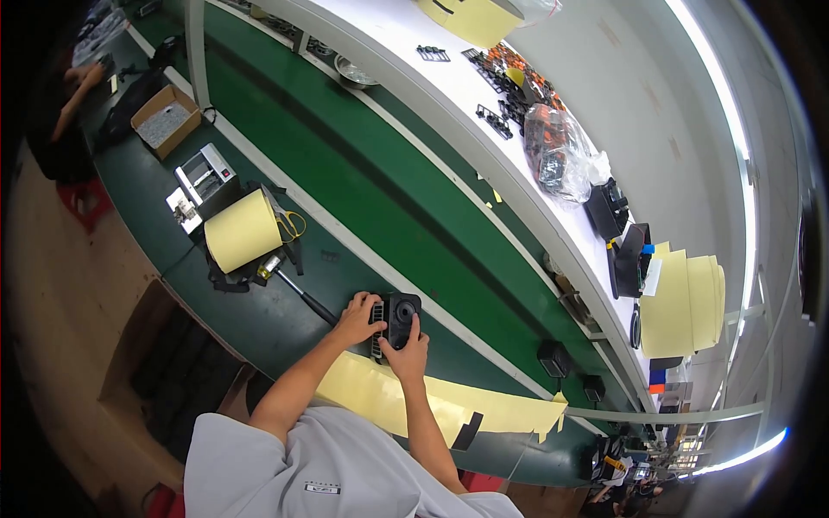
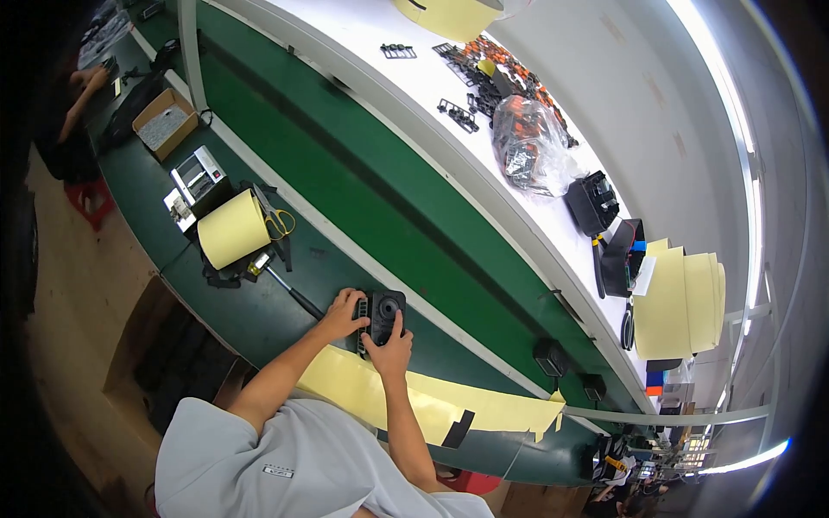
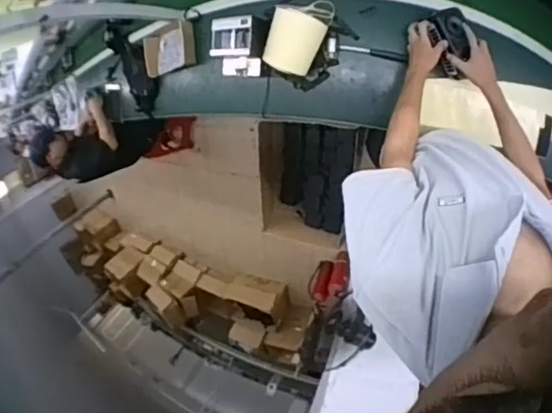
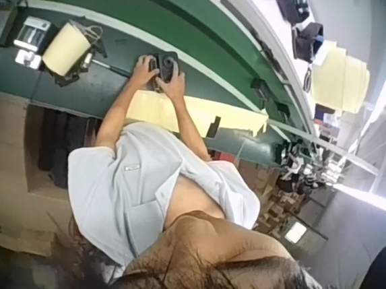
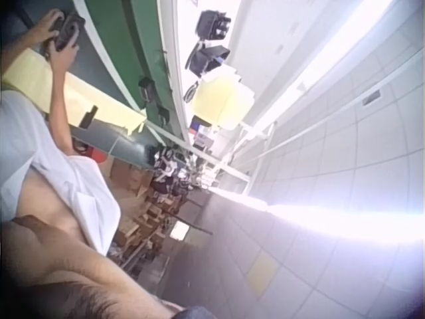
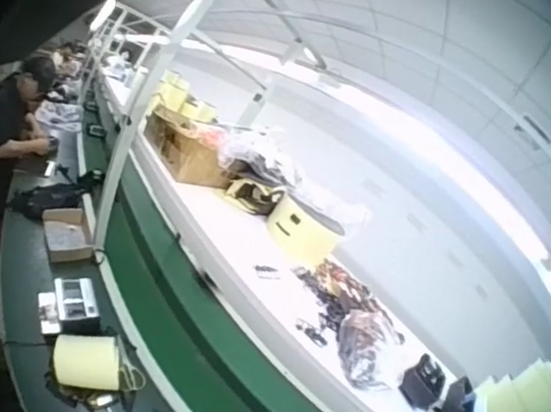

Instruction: Applying yellow adhesive strips to black plastic components on an assembly line.

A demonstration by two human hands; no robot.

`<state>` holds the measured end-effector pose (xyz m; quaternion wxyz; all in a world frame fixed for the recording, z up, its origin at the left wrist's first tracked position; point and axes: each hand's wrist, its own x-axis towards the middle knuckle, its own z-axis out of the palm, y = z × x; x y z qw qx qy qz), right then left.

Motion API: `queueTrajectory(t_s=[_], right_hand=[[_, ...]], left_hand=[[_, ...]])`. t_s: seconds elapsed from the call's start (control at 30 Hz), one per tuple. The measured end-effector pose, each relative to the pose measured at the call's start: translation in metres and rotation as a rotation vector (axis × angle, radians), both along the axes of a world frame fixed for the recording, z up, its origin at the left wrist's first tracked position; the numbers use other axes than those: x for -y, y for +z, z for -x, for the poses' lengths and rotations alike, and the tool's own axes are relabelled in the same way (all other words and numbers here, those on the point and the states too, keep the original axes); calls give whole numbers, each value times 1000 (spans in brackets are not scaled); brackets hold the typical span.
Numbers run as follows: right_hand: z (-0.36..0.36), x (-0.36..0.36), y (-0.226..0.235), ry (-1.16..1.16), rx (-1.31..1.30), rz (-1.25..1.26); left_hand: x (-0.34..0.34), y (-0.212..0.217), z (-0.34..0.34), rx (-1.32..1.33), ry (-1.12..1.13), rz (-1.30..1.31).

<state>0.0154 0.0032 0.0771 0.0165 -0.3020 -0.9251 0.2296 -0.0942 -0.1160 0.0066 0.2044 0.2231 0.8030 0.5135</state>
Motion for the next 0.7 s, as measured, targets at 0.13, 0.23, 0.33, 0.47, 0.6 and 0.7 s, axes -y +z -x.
queueTrajectory(t_s=[0.13,0.23,0.33,0.47,0.6,0.7], right_hand=[[-1,-4,4,11,7,79],[-2,-6,3,12,20,69],[-3,-1,-1,0,15,34],[-4,7,-5,-2,2,-72],[-2,9,-2,-20,23,-63],[5,15,3,-21,84,-104]], left_hand=[[-1,2,-2,48,-8,0],[-4,1,-5,44,13,-27],[-3,-2,-7,45,28,-50],[-2,-10,-6,43,40,-95],[-3,-15,-6,74,51,-205],[0,-16,-3,121,117,-276]])
